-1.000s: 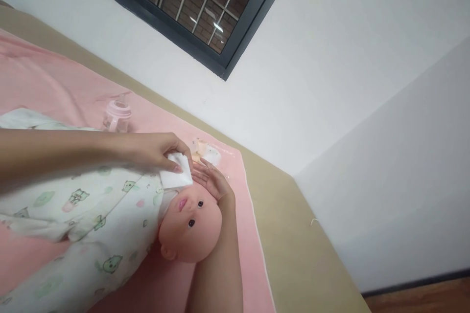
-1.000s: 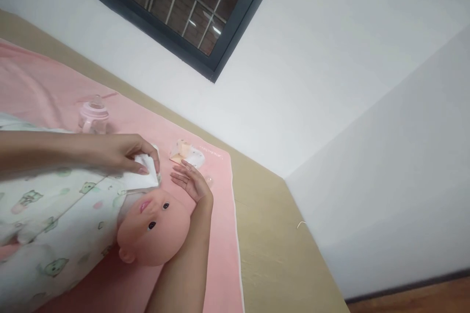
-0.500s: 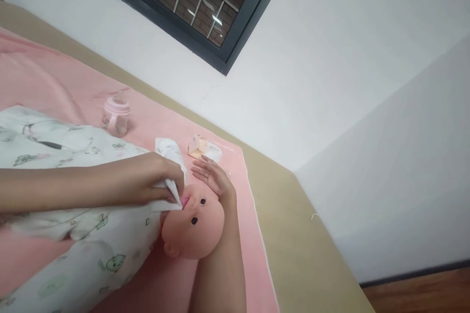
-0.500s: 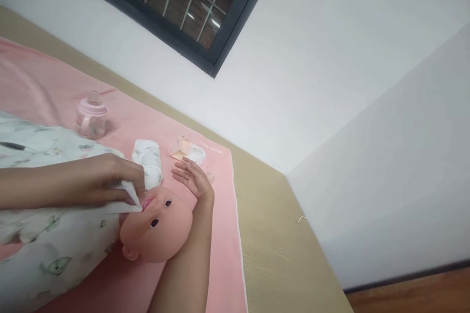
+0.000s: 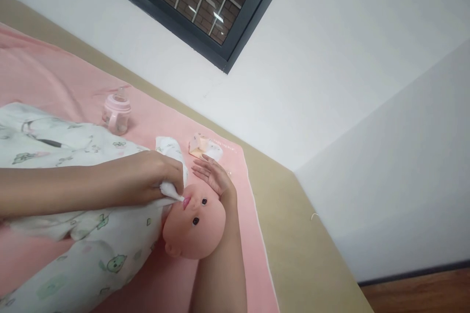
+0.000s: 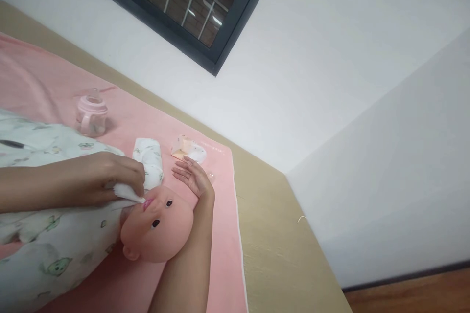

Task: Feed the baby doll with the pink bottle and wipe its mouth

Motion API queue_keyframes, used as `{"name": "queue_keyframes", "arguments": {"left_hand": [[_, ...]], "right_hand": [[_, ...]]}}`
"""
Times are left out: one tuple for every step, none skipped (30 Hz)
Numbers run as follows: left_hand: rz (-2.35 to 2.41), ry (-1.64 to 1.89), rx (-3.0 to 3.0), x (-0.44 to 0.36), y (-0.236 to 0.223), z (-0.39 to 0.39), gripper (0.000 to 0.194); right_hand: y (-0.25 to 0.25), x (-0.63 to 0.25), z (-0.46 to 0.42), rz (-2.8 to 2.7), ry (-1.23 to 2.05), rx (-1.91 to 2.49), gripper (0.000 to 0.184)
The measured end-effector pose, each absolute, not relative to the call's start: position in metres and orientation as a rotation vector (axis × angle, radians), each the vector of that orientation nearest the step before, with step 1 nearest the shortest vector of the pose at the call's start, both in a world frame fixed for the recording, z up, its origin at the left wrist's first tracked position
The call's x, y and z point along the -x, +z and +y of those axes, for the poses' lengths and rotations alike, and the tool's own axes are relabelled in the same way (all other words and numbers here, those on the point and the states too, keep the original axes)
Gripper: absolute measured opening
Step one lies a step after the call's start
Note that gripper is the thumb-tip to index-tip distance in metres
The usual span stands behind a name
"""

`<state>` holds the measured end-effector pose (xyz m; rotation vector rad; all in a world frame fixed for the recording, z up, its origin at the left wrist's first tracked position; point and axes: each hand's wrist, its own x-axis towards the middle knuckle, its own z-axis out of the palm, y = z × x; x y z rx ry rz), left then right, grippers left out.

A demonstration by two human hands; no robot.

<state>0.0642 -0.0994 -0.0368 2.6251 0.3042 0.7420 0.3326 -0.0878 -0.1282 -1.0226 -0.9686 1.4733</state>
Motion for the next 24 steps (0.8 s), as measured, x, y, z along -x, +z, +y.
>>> {"name": "queue_keyframes", "arguments": {"left_hand": [[0.287, 0.747, -2.625, -0.0649, -0.0373, -0.0982, 0.027], [0.271, 0.745, -2.618, -0.0655, -0.0377, -0.097, 0.026], [0.265, 0.739, -2.607, -0.066, -0.0379, -0.0958, 0.026], [0.279, 0.742, -2.599, -0.0664, -0.0381, -0.0949, 0.026], [0.293, 0.742, -2.594, -0.0669, -0.0382, -0.0942, 0.026], [0.295, 0.739, -2.593, -0.0674, -0.0386, -0.0938, 0.025], [0.287, 0.735, -2.598, -0.068, -0.0391, -0.0936, 0.024], [0.276, 0.731, -2.608, -0.0686, -0.0398, -0.0935, 0.024], [0.264, 0.727, -2.621, -0.0694, -0.0406, -0.0935, 0.025], [0.256, 0.726, -2.634, -0.0702, -0.0414, -0.0934, 0.025], [0.252, 0.727, -2.645, -0.071, -0.0421, -0.0932, 0.027], [0.25, 0.73, -2.652, -0.0718, -0.0426, -0.093, 0.028], [0.251, 0.737, -2.657, -0.0725, -0.043, -0.0928, 0.029], [0.256, 0.741, -2.66, -0.073, -0.0431, -0.0925, 0.03], [0.262, 0.743, -2.664, -0.0735, -0.0431, -0.0923, 0.031], [0.267, 0.737, -2.67, -0.0739, -0.0431, -0.0921, 0.033], [0.268, 0.727, -2.678, -0.0741, -0.0431, -0.0919, 0.034], [0.266, 0.715, -2.686, -0.0743, -0.0432, -0.0917, 0.036], [0.26, 0.709, -2.693, -0.0744, -0.0434, -0.0915, 0.037], [0.251, 0.707, -2.697, -0.0743, -0.0436, -0.0912, 0.038], [0.243, 0.71, -2.695, -0.074, -0.0436, -0.091, 0.038], [0.24, 0.716, -2.686, -0.0736, -0.0432, -0.0909, 0.038], [0.24, 0.723, -2.67, -0.0729, -0.0423, -0.091, 0.039], [0.236, 0.729, -2.647, -0.072, -0.0408, -0.0914, 0.039]], "right_hand": [[-0.1281, -0.3323, -0.0877, -0.966, 1.472, 1.025, 0.045], [-0.1282, -0.332, -0.0874, -0.962, 1.47, 1.029, 0.045], [-0.1283, -0.3318, -0.087, -0.958, 1.469, 1.033, 0.044], [-0.1286, -0.3317, -0.0866, -0.954, 1.467, 1.038, 0.045], [-0.1288, -0.3317, -0.0862, -0.951, 1.466, 1.042, 0.045], [-0.129, -0.3317, -0.0857, -0.95, 1.465, 1.046, 0.045], [-0.1292, -0.3317, -0.0854, -0.949, 1.464, 1.049, 0.045], [-0.1292, -0.3317, -0.0852, -0.948, 1.462, 1.052, 0.045], [-0.129, -0.3316, -0.0851, -0.948, 1.461, 1.054, 0.044], [-0.1287, -0.3314, -0.0851, -0.947, 1.459, 1.055, 0.044], [-0.1283, -0.3313, -0.0852, -0.945, 1.459, 1.058, 0.043], [-0.1278, -0.3311, -0.0855, -0.943, 1.459, 1.063, 0.043], [-0.1273, -0.3309, -0.0857, -0.941, 1.459, 1.07, 0.042], [-0.1267, -0.3307, -0.0859, -0.94, 1.458, 1.077, 0.042], [-0.1262, -0.3305, -0.0861, -0.939, 1.456, 1.084, 0.041], [-0.1257, -0.3304, -0.0863, -0.938, 1.455, 1.09, 0.041], [-0.1252, -0.3303, -0.0864, -0.938, 1.454, 1.093, 0.041], [-0.1248, -0.3302, -0.0866, -0.939, 1.454, 1.093, 0.04], [-0.1246, -0.3301, -0.0867, -0.941, 1.455, 1.092, 0.04], [-0.1244, -0.3301, -0.0867, -0.943, 1.456, 1.091, 0.04], [-0.1243, -0.33, -0.0867, -0.944, 1.457, 1.089, 0.04], [-0.1244, -0.33, -0.0866, -0.946, 1.456, 1.087, 0.04], [-0.1245, -0.3301, -0.0864, -0.946, 1.456, 1.085, 0.04], [-0.1248, -0.3301, -0.0862, -0.945, 1.456, 1.083, 0.04]]}}
